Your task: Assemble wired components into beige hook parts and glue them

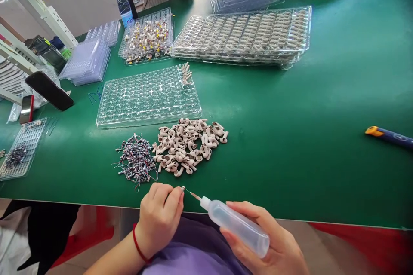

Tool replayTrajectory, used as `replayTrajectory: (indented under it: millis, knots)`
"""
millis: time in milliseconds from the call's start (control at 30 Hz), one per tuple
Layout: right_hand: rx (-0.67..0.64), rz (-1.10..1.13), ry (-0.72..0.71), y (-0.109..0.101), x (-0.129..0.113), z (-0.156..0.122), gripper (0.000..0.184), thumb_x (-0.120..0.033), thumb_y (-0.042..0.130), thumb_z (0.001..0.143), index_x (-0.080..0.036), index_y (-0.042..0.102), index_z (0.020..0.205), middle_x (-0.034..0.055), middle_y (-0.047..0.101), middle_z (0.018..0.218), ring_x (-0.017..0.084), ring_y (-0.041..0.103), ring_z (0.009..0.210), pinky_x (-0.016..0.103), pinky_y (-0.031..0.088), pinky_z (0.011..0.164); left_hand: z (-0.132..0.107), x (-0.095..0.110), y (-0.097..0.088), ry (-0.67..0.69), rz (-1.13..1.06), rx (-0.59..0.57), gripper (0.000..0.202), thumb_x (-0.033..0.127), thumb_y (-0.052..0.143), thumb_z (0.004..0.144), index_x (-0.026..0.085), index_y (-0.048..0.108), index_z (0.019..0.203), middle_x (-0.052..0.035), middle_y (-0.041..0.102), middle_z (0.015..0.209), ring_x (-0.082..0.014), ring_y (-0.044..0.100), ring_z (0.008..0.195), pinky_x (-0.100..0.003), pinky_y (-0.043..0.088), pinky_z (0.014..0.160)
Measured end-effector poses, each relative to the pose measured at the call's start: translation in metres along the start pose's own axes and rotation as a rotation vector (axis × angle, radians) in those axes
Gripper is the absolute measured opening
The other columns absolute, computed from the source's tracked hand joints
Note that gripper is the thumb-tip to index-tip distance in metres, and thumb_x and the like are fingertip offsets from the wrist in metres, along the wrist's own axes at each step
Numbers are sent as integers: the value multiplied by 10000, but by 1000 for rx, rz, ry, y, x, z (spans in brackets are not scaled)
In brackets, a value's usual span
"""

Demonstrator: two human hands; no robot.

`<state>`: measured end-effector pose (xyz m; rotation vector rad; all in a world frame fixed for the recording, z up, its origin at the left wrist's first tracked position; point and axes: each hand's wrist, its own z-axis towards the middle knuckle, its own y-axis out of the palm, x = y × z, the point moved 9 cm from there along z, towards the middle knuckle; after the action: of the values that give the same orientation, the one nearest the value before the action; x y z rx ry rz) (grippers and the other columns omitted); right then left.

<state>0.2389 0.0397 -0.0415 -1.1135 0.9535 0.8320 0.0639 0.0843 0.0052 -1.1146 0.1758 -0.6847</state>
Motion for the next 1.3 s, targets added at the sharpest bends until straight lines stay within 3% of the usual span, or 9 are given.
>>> replayTrajectory:
  millis: [867, 1000, 1133, 1300]
  knots:
    - [24, 3, 16, 3, -1, 1, 256, -433, 677, 827, -229, 650, 980, 27, 690, 831, 163, 643, 632, 259, 540, 579, 0, -1, -3, -12, -53, 47, 103, 66, 611, 870, 132, 647, 940, -54, 629, 747, -171, 558, 666, -271, 479, 609]
    - [34, 63, 57, -6, 2, 0, 275, -462, 677, 826, -247, 649, 995, 31, 692, 863, 162, 660, 663, 224, 550, 557, 0, -3, -3, -28, -64, 61, 101, 67, 609, 869, 133, 662, 923, -53, 632, 735, -168, 567, 658, -270, 484, 606]
    - [28, 113, 81, -23, 12, 12, 319, -387, 705, 820, -265, 624, 1103, 46, 715, 993, 170, 714, 762, 197, 584, 604, 2, -15, -5, -142, -230, 36, 99, 103, 634, 860, 156, 703, 908, -53, 644, 762, -159, 599, 679, -261, 508, 624]
    - [153, 92, 97, -43, 26, 51, 379, -429, 720, 788, -241, 581, 1086, 97, 734, 1094, 242, 704, 1002, 313, 607, 782, 1, -27, 5, -435, -722, -142, 100, 176, 657, 840, 164, 752, 867, -71, 693, 819, -135, 641, 676, -190, 509, 545]
